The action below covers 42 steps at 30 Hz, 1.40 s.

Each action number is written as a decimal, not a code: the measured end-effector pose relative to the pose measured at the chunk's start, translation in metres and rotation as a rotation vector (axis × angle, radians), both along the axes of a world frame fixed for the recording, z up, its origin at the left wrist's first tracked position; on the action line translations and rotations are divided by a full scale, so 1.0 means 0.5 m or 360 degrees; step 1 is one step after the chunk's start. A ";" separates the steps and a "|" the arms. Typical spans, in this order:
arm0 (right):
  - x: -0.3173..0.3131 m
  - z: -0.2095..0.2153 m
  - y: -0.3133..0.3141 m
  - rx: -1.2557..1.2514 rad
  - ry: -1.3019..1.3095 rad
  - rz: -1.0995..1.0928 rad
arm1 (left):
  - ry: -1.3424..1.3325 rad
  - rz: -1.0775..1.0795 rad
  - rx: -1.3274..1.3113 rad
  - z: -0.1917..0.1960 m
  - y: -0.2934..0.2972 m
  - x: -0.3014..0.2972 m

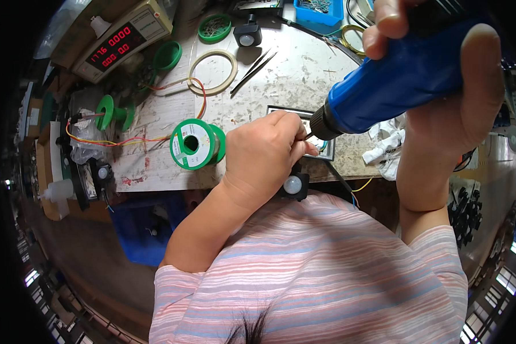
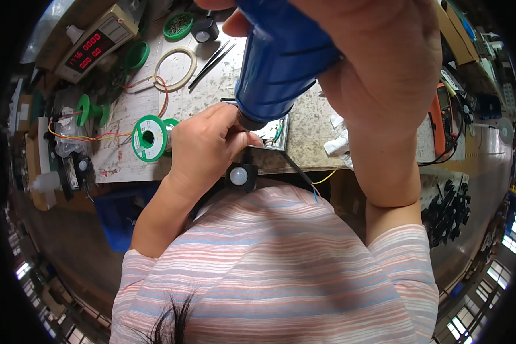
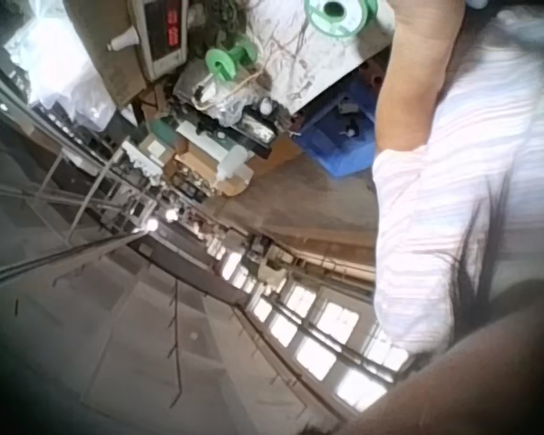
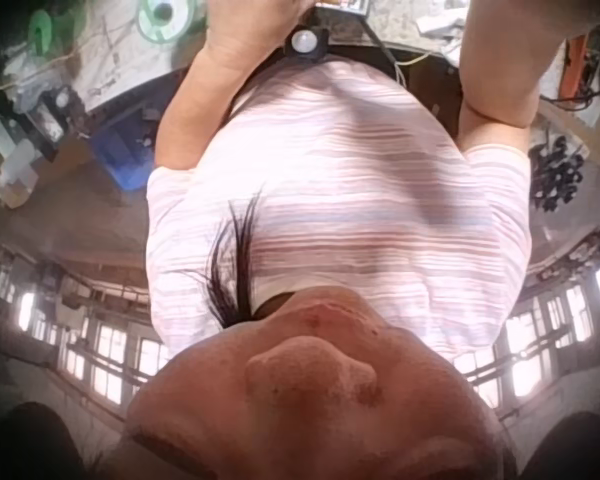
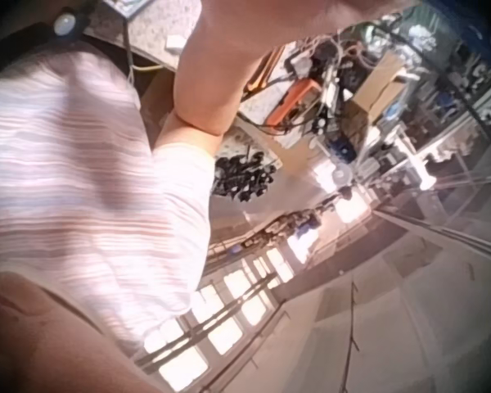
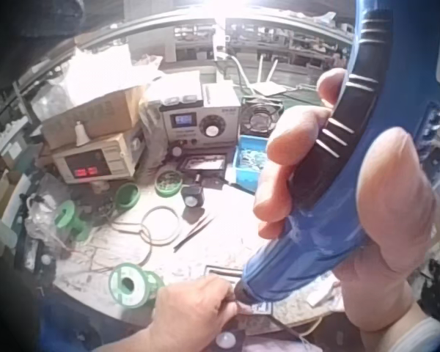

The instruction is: The person assembles an LED circuit board into a floodlight casing by soldering solder wire to the board with a soldering iron, then secures the board with an electric screwdriver and pliers.

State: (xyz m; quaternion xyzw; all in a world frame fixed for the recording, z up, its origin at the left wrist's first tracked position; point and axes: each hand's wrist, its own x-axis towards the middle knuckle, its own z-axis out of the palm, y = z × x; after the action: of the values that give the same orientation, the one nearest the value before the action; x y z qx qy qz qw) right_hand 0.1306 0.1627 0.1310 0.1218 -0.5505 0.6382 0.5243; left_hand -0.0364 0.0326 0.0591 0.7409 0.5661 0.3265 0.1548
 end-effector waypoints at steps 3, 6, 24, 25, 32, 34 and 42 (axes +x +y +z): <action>0.000 -0.013 0.003 -0.0191 0.0041 0.0043 | -0.0077 0.0037 -0.0026 -0.003 -0.003 0.001; -0.003 -0.002 -0.003 -0.0031 0.0060 -0.0063 | -0.0033 0.0042 -0.0009 -0.002 -0.001 0.005; -0.001 0.027 -0.021 0.0296 -0.0151 -0.0465 | -0.0322 0.0025 0.0139 -0.017 -0.006 0.022; -0.003 0.031 -0.035 0.0236 -0.0202 -0.0537 | -0.0324 0.0029 0.0135 -0.021 -0.006 0.020; 0.015 0.002 -0.063 0.0015 -0.0412 -0.0858 | -0.0029 -0.0085 0.0136 -0.031 0.010 -0.049; 0.028 -0.004 -0.067 0.0074 -0.0465 -0.0884 | -0.0010 -0.0317 0.0010 -0.038 0.002 -0.086; 0.032 -0.034 -0.067 -0.0054 -0.0591 -0.0999 | 0.0001 -0.0584 -0.0108 -0.058 -0.012 -0.080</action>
State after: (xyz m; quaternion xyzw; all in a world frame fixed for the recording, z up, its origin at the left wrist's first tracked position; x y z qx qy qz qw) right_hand 0.1468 0.1294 0.1140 -0.1797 -0.6363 0.4665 0.5876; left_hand -0.0766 0.0266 0.0302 0.8262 0.4321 0.2732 0.2366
